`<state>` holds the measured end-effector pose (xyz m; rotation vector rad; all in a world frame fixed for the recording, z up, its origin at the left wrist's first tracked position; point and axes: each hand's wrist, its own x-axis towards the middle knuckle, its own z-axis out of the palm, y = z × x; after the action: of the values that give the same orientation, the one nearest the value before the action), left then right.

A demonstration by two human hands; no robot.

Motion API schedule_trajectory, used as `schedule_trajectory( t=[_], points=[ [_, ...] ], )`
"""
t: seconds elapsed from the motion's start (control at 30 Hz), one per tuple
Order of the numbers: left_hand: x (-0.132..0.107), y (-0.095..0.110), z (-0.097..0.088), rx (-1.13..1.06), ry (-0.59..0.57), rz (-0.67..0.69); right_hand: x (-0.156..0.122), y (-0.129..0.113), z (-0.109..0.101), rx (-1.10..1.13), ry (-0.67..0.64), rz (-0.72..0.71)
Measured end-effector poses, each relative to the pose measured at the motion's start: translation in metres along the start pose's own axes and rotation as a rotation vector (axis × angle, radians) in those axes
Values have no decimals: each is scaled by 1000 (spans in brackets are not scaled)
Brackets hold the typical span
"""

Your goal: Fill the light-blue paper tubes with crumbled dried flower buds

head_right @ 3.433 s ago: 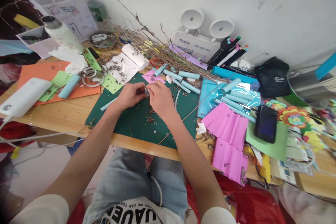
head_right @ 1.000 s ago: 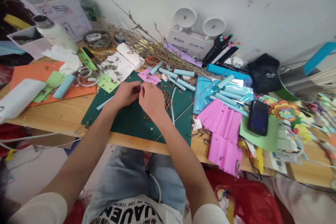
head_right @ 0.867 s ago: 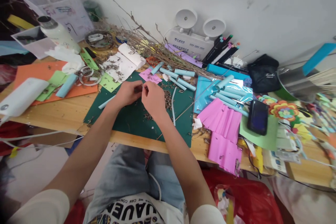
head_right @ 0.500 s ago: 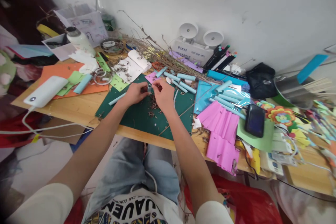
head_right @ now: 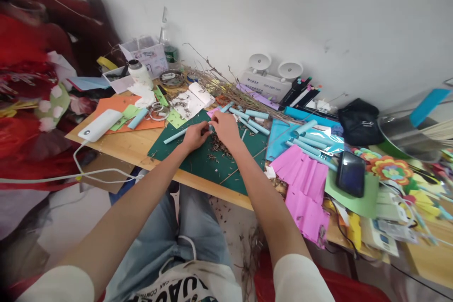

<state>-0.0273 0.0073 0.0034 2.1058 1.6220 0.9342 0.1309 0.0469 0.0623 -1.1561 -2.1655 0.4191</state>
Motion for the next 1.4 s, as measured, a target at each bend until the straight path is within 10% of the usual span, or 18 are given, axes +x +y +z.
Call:
schedule_trajectory(
  t=[0.67, 0.83, 1.17, 1.4],
  points=[
    [3, -3, -1, 19, -27, 0, -18, 10, 9, 139, 95, -136],
    [3, -3, -1, 9, -27, 7, -36, 11, -2, 139, 190, 17],
    [1, -5, 3, 54, 15, 27, -58, 15, -15, -419, -169, 82],
    [0, -4, 2, 74, 15, 9, -47, 24, -14, -150, -68, 53]
  ],
)
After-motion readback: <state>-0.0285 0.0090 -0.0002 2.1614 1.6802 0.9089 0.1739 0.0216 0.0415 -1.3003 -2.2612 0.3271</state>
